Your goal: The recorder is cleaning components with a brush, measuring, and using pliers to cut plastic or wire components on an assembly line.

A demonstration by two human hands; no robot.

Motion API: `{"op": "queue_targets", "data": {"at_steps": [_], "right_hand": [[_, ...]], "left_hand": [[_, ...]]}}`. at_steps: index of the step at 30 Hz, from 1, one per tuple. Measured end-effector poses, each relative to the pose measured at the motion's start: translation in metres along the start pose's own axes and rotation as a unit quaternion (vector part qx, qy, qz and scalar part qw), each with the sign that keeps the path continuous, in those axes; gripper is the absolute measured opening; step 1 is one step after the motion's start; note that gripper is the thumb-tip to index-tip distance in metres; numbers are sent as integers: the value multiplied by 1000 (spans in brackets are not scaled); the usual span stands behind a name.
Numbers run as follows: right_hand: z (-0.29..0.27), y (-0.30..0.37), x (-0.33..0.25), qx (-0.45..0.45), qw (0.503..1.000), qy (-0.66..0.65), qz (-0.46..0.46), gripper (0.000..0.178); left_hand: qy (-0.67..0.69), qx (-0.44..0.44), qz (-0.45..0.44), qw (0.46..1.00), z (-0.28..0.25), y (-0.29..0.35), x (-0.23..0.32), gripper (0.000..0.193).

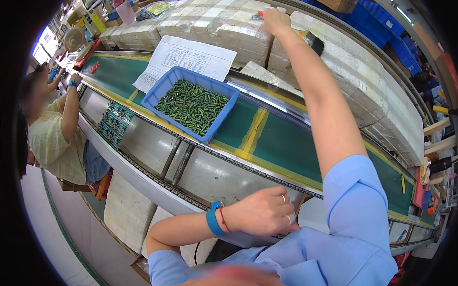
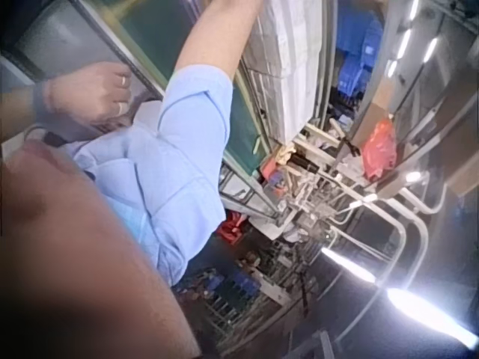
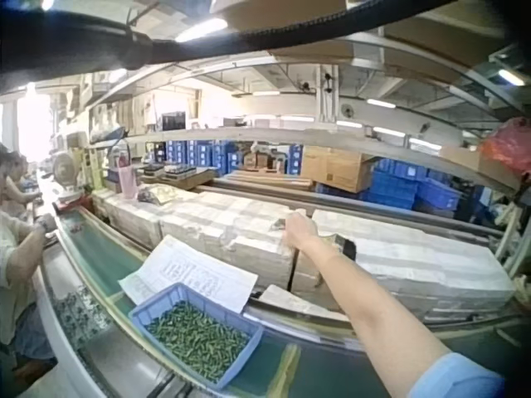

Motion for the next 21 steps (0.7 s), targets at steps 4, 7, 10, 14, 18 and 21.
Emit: {"op": "queue_targets", "data": {"at_steps": [4, 7, 10, 14, 18, 21], "right_hand": [[-59, 14, 12, 79, 994, -57, -44, 19], [-135, 69, -2, 95, 982, -78, -142, 11], [-200, 139, 25, 68, 989, -68, -111, 11], [-270, 259, 103, 53, 994, -18, -94, 9], [-301, 380, 216, 3, 996, 84, 25, 11], [-300, 475, 298, 3, 984, 123, 132, 16]], "left_hand": [[-30, -6, -1, 1000, 5, 0, -9, 35], [-70, 9, -19, 997, 0, -1, -19, 37], [-116, -37, -64, 990, -2, 0, -25, 38], [-124, -28, -97, 987, 2, -6, -32, 33], [-138, -6, -129, 982, 1, -13, -29, 22], [-134, -21, -137, 981, 9, -22, -17, 19]]}}
Point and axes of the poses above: each hand's wrist, its own y-axis away from the middle knuckle, its own z-axis out of the palm, x = y × z, the point moved 5 cm from there along -y, towards the middle knuckle
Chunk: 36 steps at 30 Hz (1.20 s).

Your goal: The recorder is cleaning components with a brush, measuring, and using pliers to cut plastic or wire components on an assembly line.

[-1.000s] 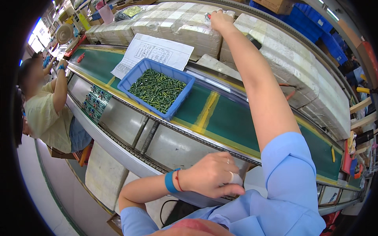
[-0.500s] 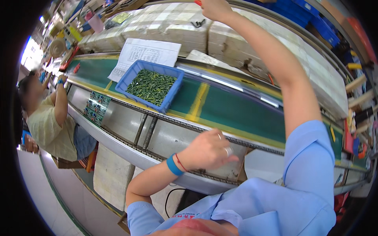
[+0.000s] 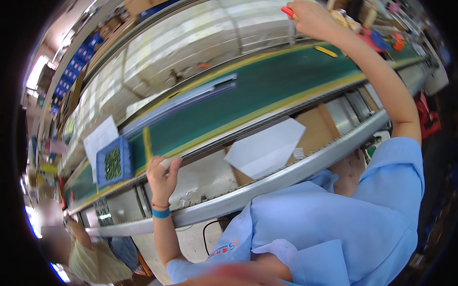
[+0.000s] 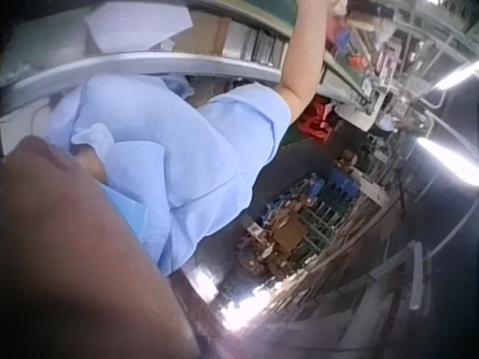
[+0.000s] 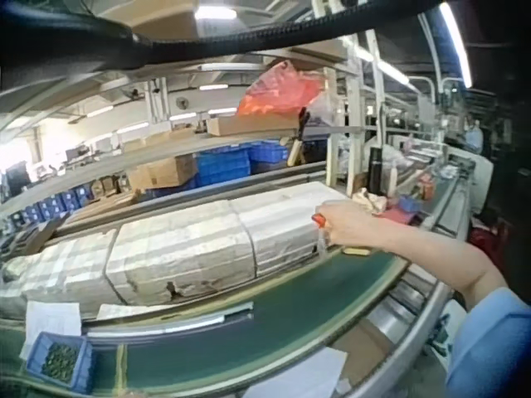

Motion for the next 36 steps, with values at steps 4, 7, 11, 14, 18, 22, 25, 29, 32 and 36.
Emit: {"op": "queue_targets", "data": {"at_steps": [4, 7, 11, 14, 18, 22, 25, 29, 32, 36], "right_hand": [[19, 76, 77, -23, 988, -104, 115, 22], [32, 118, 107, -93, 972, -145, 160, 19], [58, 148, 142, -191, 944, -134, 235, 27], [52, 144, 171, -75, 964, -21, 256, 33], [31, 100, 153, -53, 970, -53, 230, 28], [48, 22, 66, -66, 988, -69, 120, 21], [99, -36, -25, -157, 978, -140, 10, 23], [179, -103, -132, -342, 890, -272, -133, 32], [231, -122, -178, -473, 843, -238, -90, 34], [285, -125, -206, -537, 835, -65, -103, 33]], "left_hand": [[-19, -39, 30, 999, 23, -15, 22, 20], [-7, -77, 63, 995, 40, -29, 45, 22], [-21, -121, 58, 991, 64, -47, 57, 23], [-2, -110, 48, 993, 75, -64, 65, 23], [8, -111, 75, 991, 84, -73, 69, 24], [21, -112, 74, 991, 88, -66, 55, 25], [35, -63, 84, 994, 83, -64, 48, 25], [29, -72, 54, 995, 72, -54, 37, 17], [22, -85, 42, 995, 70, -52, 31, 20], [33, -87, 35, 995, 75, -48, 27, 23]]}}
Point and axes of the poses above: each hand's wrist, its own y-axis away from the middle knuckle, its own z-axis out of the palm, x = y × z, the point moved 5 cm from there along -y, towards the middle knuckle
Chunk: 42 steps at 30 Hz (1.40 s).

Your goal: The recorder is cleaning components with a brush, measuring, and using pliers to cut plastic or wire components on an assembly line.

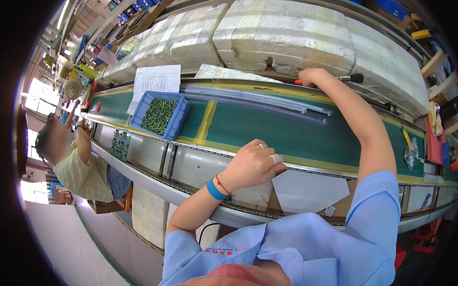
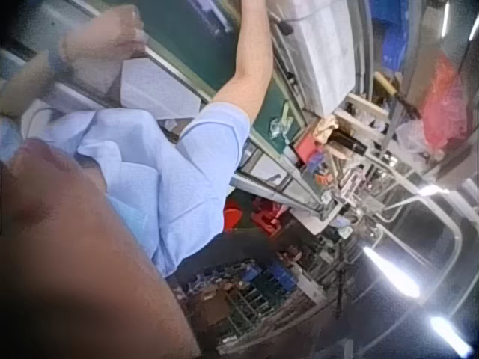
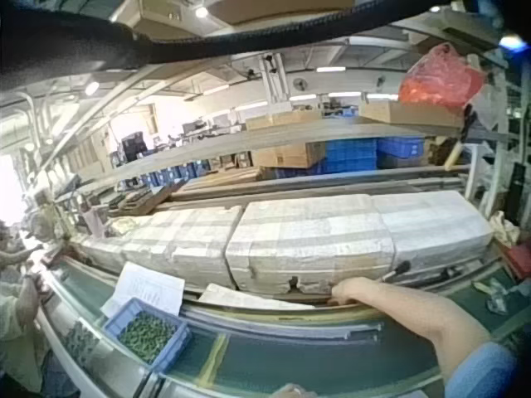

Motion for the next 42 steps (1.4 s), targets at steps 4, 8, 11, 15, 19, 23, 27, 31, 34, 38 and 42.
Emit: {"op": "queue_targets", "data": {"at_steps": [4, 8, 11, 15, 19, 23, 27, 31, 34, 38, 42], "right_hand": [[1, -16, -15, 63, 988, 138, -20, 31], [-9, -8, -21, 157, 974, 142, -81, 26], [-8, -2, -17, 217, 962, 130, -98, 22], [-8, -2, -8, 206, 954, 189, -107, 20], [-19, 23, -3, 231, 927, 276, -103, 14], [-37, 59, 0, 319, 897, 287, -105, 13], [-85, 138, -3, 399, 883, 218, -117, 24], [-151, 210, 2, 468, 874, -23, -133, 34], [-198, 251, 9, 459, 794, -360, -174, 36], [-255, 234, 85, 516, 597, -542, -289, 34], [-254, 186, 110, 329, 527, -734, -275, 32]], "left_hand": [[0, -4, -8, 1000, -1, 4, -7, 22], [-28, 2, -15, 999, -3, 8, -9, 21], [-27, -6, -13, 1000, 2, 9, -9, 20], [0, -6, -19, 1000, 4, 9, -11, 20], [6, -15, -9, 1000, 1, 5, -7, 17], [-4, -20, 11, 1000, -7, 4, 3, 13], [14, -34, -23, 999, -3, 1, -3, 19], [21, -19, -32, 999, 0, -1, -5, 22], [22, -21, -47, 998, -1, 1, -6, 20], [25, -22, -31, 999, 0, 0, -4, 18], [32, -42, -37, 998, -4, 1, 0, 17]]}}
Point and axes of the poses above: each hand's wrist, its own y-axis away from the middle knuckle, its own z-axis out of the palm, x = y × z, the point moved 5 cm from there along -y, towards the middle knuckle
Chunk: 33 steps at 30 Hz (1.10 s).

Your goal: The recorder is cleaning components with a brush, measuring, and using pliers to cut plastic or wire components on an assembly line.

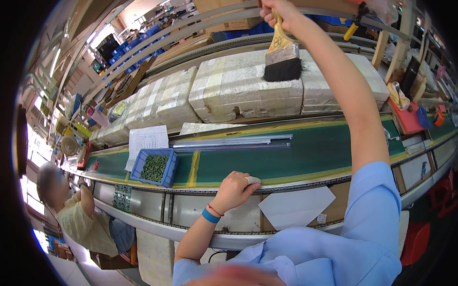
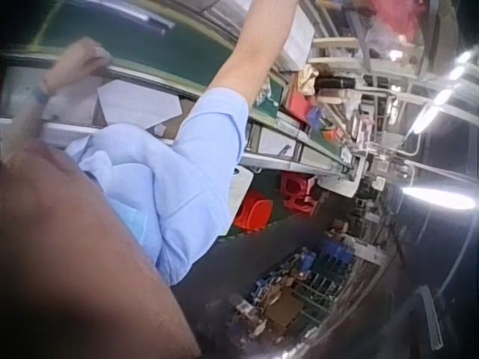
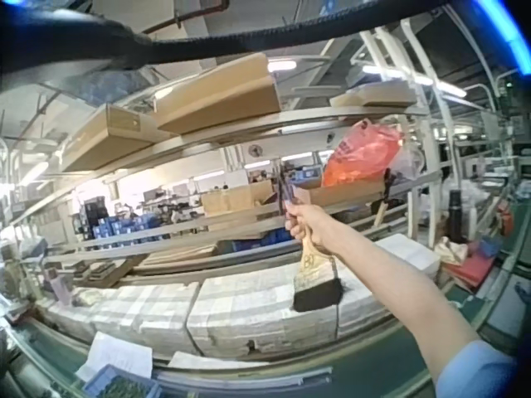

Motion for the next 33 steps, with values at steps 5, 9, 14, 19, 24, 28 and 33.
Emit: {"op": "queue_targets", "data": {"at_steps": [5, 9, 14, 19, 24, 28, 33], "right_hand": [[10, 56, 22, 61, 997, -4, 42, 36], [2, 113, 15, 73, 994, 71, -30, 40], [-69, 250, -64, 125, 947, 248, -162, 63], [-218, 428, -128, 424, 706, 566, -47, 56], [-345, 601, -127, 588, 428, 663, 180, 39], [-402, 639, -53, 537, 440, 689, 208, 36], [-453, 665, -27, 622, 393, 646, 201, 42]], "left_hand": [[-25, -1, 21, 999, 2, 3, 3, 13], [-39, -21, 15, 999, 3, -2, 6, 12], [-54, -4, 5, 999, 10, -5, 5, 11], [-53, 10, -32, 998, 14, -4, 7, 12], [5, -10, -115, 993, 29, -6, -2, 13], [-8, 6, -210, 978, 30, -3, -5, 16], [-36, 2, -188, 982, 26, -3, 10, 16]]}}
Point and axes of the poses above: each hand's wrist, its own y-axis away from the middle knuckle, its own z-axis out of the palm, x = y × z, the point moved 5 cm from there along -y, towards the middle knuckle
